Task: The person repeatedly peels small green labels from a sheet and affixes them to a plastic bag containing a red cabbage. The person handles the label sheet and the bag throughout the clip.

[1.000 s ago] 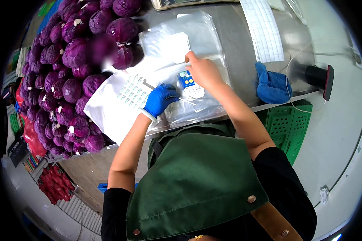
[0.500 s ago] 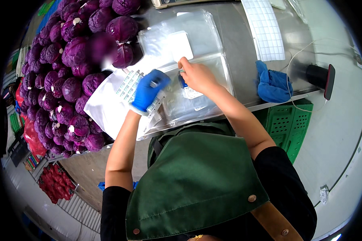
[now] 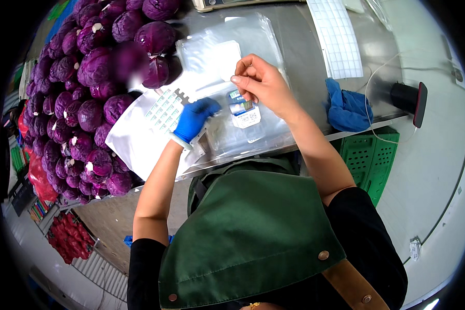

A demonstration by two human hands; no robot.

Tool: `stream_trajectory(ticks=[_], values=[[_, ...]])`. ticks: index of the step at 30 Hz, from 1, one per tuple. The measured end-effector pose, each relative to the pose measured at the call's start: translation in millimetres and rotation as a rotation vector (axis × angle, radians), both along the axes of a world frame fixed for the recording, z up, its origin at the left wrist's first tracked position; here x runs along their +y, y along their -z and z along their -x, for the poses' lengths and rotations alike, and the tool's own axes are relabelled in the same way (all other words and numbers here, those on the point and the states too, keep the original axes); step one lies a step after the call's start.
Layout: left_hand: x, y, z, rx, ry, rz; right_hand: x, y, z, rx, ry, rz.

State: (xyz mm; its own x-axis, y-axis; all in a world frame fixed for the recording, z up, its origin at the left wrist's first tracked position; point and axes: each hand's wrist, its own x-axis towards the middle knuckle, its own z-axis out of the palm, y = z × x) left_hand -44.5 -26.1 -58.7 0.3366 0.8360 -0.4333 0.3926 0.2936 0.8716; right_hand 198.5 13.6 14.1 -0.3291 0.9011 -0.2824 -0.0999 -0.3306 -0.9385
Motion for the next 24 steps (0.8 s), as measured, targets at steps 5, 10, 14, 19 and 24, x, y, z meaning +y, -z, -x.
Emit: stream_trajectory(ticks=[5, 10, 14, 19, 24], values=[[47, -14, 26, -0.286, -0.804, -0.191, -1, 28, 10, -0.169, -0.109, -0.221], [16, -26, 8, -0.010, -0.021, -0.138, -6, 60, 24, -0.596, -0.297, -0.372], [-18, 1, -11, 0.361, 0.614, -0.571, -8, 84, 34, -0.892, -0.435, -0.589], [-16, 23, -5, 0.226, 0.505, -0.524, -7, 66, 28, -1.048, -0.291, -0.580], [-4, 6, 0, 0.100, 0.305, -0.201, -8, 18, 23, -0.861, 0.114, -0.643]])
